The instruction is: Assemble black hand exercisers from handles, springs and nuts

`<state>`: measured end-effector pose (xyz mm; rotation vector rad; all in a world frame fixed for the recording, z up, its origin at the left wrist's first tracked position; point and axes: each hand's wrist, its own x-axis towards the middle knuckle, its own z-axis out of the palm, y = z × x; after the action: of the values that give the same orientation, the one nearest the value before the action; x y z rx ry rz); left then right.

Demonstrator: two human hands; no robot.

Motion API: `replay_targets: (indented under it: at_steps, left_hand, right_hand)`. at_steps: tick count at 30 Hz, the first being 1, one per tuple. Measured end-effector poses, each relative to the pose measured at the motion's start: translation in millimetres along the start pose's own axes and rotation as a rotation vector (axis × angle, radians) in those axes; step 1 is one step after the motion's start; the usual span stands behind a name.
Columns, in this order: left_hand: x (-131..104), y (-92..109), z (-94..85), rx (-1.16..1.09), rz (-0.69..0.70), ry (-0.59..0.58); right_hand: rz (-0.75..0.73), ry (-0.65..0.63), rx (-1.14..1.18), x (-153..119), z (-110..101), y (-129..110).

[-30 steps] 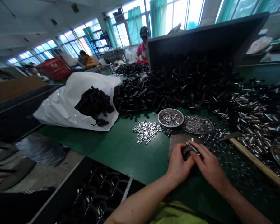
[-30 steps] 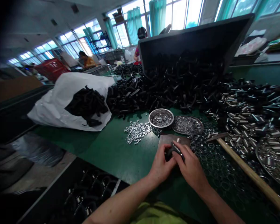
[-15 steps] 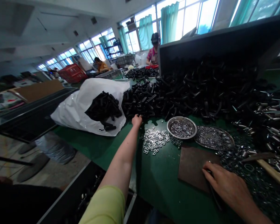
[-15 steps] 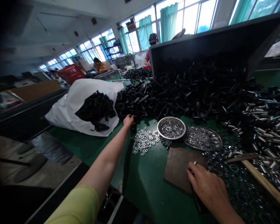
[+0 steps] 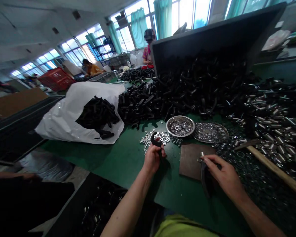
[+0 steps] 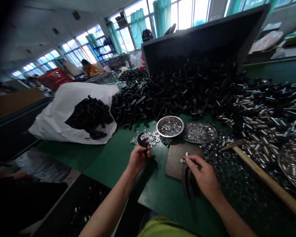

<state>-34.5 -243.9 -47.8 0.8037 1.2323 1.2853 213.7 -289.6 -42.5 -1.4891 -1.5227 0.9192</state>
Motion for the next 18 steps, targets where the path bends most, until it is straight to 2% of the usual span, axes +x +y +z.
replay_targets:
  at_steps: [2,4,6,10,13,16,18]
  left_hand:
    - [-40.0,-12.0,23.6,-0.158,-0.128,-0.182]
    - [-69.9,-15.7,43.8,-0.203,-0.220,-0.268]
    - [-88.2,-13.4,58.9,-0.201,-0.274,-0.313]
    - [-101.1,-4.8,74.7,-0.084,-0.331,-0.315]
    - [-103.7,-3.5,78.8,0.039,-0.269,-0.321]
    - [-104.7,-7.1,79.6,0.103,-0.196,-0.353]
    - [-104.1,-10.3,79.3,0.103,-0.237,-0.385]
  right_hand:
    - [-0.002,0.053,0.077,-9.6,4.8,-13.1]
    - [-0.033,0.082,0.117,-19.3,7.3,-24.8]
    - [-0.095,0.101,0.116,-28.1,7.5,-33.6]
    - [-0.229,0.134,0.027,-40.2,5.5,-38.5]
    - [-0.302,0.130,-0.056,-44.1,4.9,-34.5]
    - [-0.361,0.084,-0.116,-43.6,2.0,-31.0]
    - [-0.403,0.017,-0.151,-40.5,-3.1,-30.1]
